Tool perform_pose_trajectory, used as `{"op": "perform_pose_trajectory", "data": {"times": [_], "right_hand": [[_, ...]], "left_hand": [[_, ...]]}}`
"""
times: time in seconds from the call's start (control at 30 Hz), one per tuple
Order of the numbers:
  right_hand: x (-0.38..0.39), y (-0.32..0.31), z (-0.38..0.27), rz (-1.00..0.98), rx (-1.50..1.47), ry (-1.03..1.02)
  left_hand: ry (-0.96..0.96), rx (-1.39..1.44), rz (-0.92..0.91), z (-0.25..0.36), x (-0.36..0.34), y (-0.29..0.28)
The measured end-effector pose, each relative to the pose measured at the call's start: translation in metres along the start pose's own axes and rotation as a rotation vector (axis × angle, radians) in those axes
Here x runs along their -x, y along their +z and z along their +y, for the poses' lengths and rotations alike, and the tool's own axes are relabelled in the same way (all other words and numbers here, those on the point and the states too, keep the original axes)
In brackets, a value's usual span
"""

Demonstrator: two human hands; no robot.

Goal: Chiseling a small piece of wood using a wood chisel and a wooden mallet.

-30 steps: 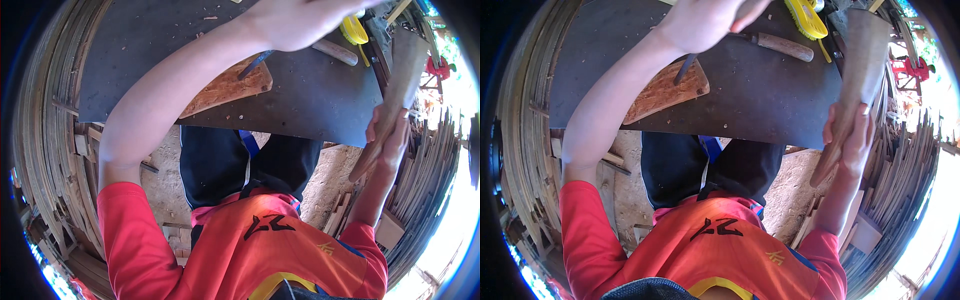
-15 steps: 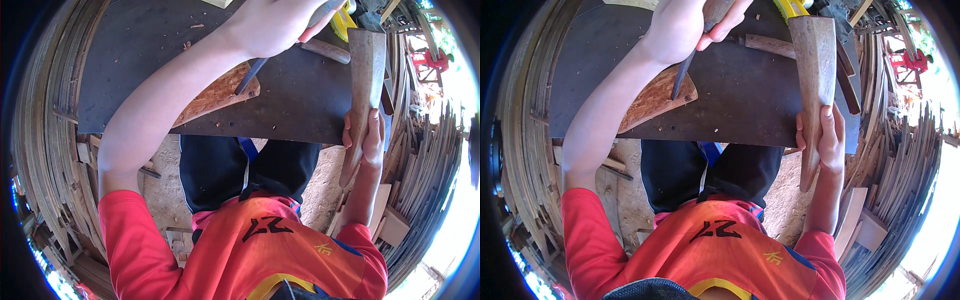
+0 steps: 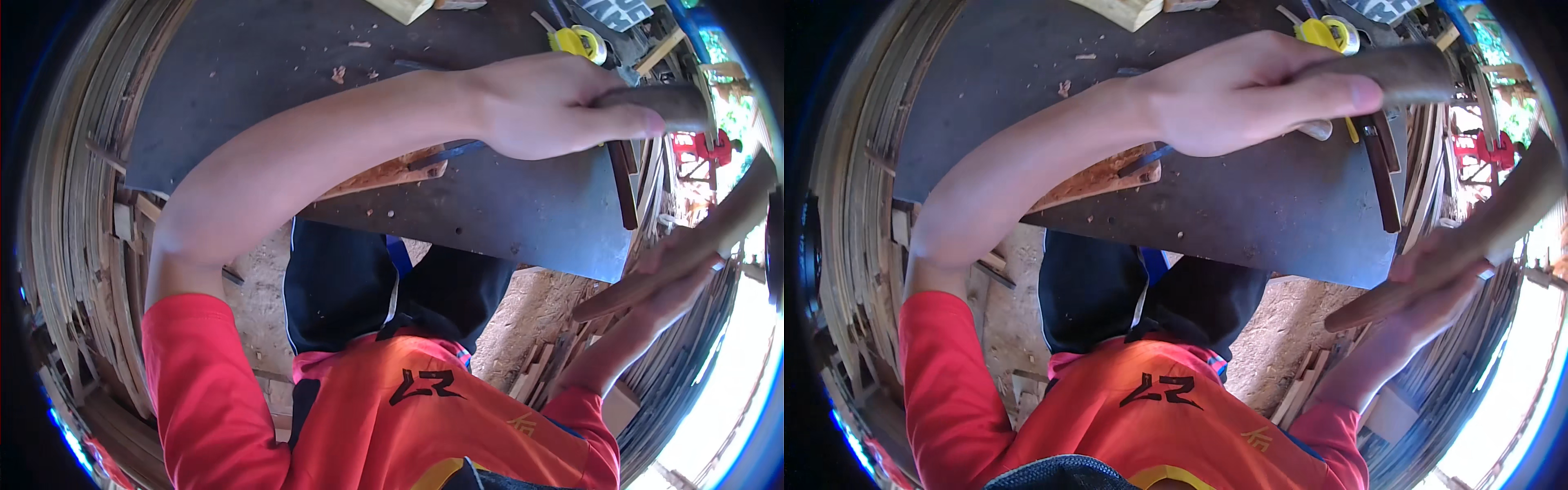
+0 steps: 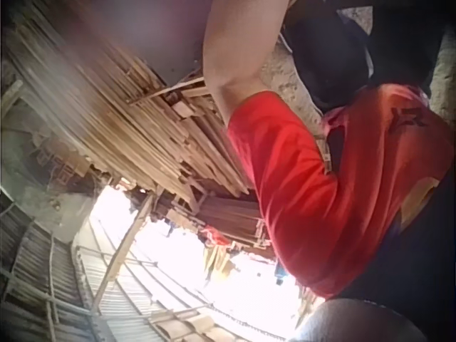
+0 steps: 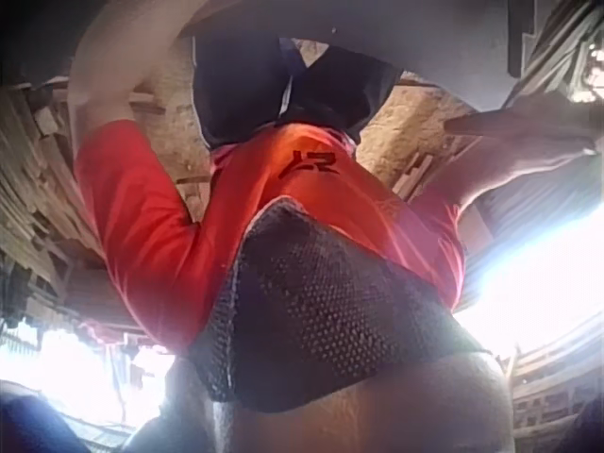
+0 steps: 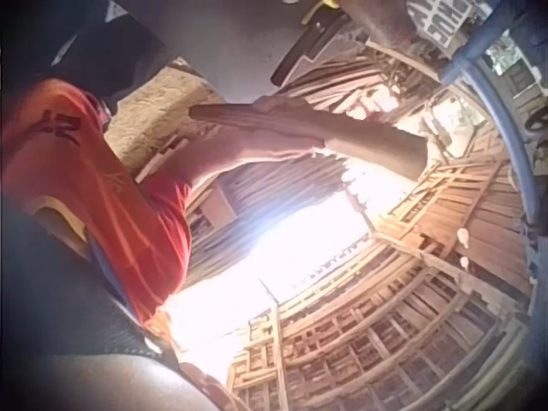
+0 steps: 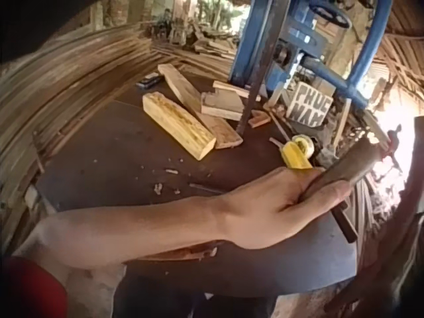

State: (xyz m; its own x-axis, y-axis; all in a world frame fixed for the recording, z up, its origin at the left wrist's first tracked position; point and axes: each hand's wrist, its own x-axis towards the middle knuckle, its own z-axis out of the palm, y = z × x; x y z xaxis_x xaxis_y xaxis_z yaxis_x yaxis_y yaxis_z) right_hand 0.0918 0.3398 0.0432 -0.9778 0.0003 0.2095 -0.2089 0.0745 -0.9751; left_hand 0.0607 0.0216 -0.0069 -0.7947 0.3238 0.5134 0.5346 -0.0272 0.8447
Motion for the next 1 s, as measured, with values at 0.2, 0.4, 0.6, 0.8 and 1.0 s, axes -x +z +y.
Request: {"op": "perform_pose_trajectory", "data": {"times": [0.2, 0.4, 0.6, 0.8, 1.0], "right_hand": [[0.023, 0.028, 0.003, -0.193, 0.322, -0.067], [0.026, 0.006, 0.013, -0.009, 0.225, 0.016], [0.032, 0.037, 0.06, -0.35, 0.102, 0.135], [0.022, 0.04, 0.068, -0.363, -0.339, 0.35], [0.022, 0.043, 0.068, -0.327, -0.359, 0.349]], "left_hand": [[-0.208, -0.227, -0.233, 0.003, 0.019, -0.01], [-0.1, -0.158, -0.249, 0.005, 0.017, -0.004], [-0.066, 0.116, 0.044, 0.015, 0.011, -0.031], [-0.113, -0.05, 0.228, 0.037, -0.003, -0.062], [-0.367, -1.094, -0.346, 0.023, -0.028, -0.061]]}}
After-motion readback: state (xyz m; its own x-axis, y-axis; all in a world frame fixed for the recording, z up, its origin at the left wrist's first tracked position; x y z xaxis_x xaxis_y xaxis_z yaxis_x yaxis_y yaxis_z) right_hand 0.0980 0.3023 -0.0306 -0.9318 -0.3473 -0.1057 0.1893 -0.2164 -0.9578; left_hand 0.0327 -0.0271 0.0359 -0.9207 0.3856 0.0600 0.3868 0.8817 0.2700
